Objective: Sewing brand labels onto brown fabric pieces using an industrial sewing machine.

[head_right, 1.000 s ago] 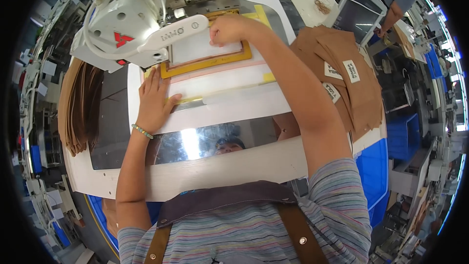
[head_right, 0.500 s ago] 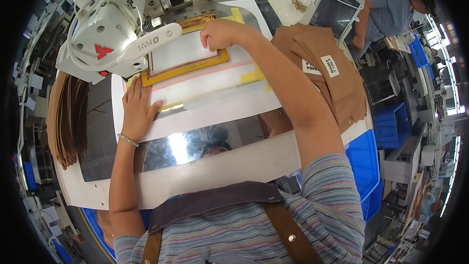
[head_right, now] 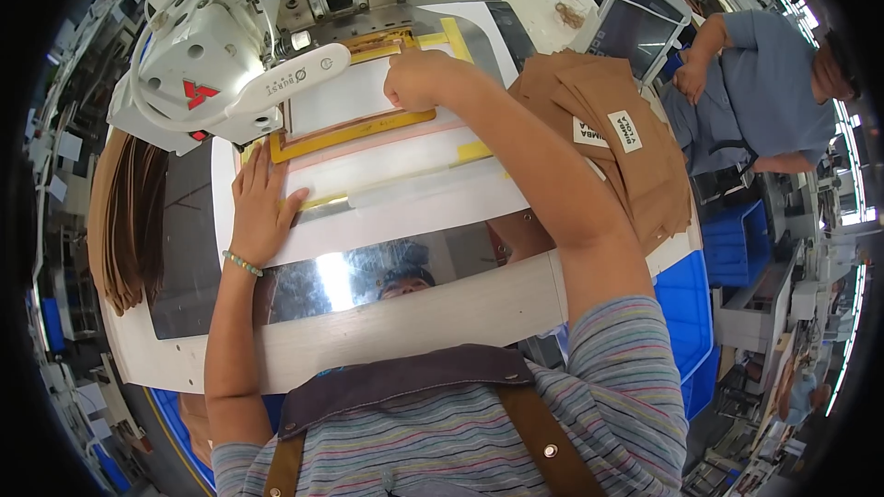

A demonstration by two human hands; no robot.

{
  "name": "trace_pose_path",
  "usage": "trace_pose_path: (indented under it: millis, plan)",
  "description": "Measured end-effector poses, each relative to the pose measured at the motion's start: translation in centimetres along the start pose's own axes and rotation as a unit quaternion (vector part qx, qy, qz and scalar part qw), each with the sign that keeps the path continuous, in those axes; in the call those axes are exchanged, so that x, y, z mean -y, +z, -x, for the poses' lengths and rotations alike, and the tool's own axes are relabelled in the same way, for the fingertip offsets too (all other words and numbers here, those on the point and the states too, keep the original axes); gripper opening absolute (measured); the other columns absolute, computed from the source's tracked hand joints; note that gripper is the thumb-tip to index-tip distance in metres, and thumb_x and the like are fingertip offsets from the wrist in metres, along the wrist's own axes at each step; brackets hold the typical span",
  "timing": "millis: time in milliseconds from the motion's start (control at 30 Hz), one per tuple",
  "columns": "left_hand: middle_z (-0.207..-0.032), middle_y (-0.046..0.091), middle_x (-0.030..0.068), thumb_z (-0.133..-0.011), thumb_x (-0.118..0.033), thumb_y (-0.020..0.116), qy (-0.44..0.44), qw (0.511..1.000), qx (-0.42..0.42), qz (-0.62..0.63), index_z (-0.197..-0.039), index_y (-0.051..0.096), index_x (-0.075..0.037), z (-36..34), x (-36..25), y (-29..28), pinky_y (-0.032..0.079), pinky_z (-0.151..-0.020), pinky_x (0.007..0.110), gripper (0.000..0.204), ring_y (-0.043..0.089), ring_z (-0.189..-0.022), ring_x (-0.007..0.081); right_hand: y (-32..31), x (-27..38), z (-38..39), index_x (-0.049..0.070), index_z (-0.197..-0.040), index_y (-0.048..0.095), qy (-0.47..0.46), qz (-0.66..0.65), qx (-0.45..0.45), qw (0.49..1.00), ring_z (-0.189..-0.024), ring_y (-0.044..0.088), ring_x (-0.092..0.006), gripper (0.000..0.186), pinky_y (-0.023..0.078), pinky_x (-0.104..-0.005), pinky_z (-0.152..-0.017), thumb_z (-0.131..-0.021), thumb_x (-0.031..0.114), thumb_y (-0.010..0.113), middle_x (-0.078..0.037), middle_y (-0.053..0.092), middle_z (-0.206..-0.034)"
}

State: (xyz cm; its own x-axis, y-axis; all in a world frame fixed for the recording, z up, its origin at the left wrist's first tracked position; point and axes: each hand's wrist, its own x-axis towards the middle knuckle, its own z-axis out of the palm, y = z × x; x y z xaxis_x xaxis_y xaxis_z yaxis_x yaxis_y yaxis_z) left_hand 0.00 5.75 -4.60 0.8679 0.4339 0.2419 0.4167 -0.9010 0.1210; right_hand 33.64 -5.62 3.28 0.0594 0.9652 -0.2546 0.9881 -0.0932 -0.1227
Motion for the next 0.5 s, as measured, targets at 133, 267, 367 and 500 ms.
trace_pose_path:
  millis: [133, 267, 367, 500]
  plan:
    - [-0.17, 0.035, 0.0302, -0.104, -0.045, 0.063, -0.009, 1.0, 0.009, -0.001, -0.157, 0.049, 0.002, 0.0, -0.4, -0.2, 0.025, -0.128, 0.055, 0.073, 0.03, -0.16, 0.0433, 2.0, -0.6, 0.8, -0.002, -0.1, 0.072, 0.023, 0.023, -0.094, 0.995, -0.112, 0.066, -0.0369, 0.02, 0.054, -0.0468, -0.092, -0.097, 0.011, 0.058, -0.023, 0.067, -0.123]
    - [-0.16, 0.05, 0.0276, -0.102, -0.051, 0.065, 0.02, 0.999, -0.033, 0.007, -0.147, 0.057, 0.006, 1.7, 2.4, -3.5, 0.033, -0.124, 0.055, 0.073, 0.042, -0.152, 0.0442, 2.9, -1.6, 4.2, 0.001, -0.1, 0.069, -0.073, -0.106, -0.292, 0.948, -0.117, 0.061, -0.0396, 0.015, 0.05, -0.0466, -0.101, -0.101, 0.01, 0.058, -0.019, 0.066, -0.117]
    - [-0.151, 0.061, 0.0214, -0.101, -0.03, 0.07, -0.029, 0.988, -0.128, -0.08, -0.143, 0.063, -0.001, 2.7, 9.4, -7.8, 0.044, -0.116, 0.051, 0.052, 0.054, -0.142, 0.0422, 3.8, -2.3, 8.7, -0.002, -0.103, 0.069, -0.01, -0.249, -0.335, 0.909, -0.108, 0.063, -0.0271, 0.014, 0.052, -0.0356, -0.087, -0.103, 0.01, 0.062, -0.013, 0.063, -0.119]
    - [-0.126, 0.072, 0.02, -0.098, -0.022, 0.072, -0.164, 0.942, -0.236, -0.173, -0.126, 0.069, -0.001, 3.0, 21.5, -12.7, 0.055, -0.099, 0.05, 0.036, 0.068, -0.114, 0.0414, 4.7, -2.3, 12.4, -0.001, -0.103, 0.069, 0.019, -0.264, -0.321, 0.909, -0.098, 0.061, -0.0188, 0.012, 0.049, -0.0291, -0.078, -0.104, 0.008, 0.062, -0.01, 0.064, -0.122]
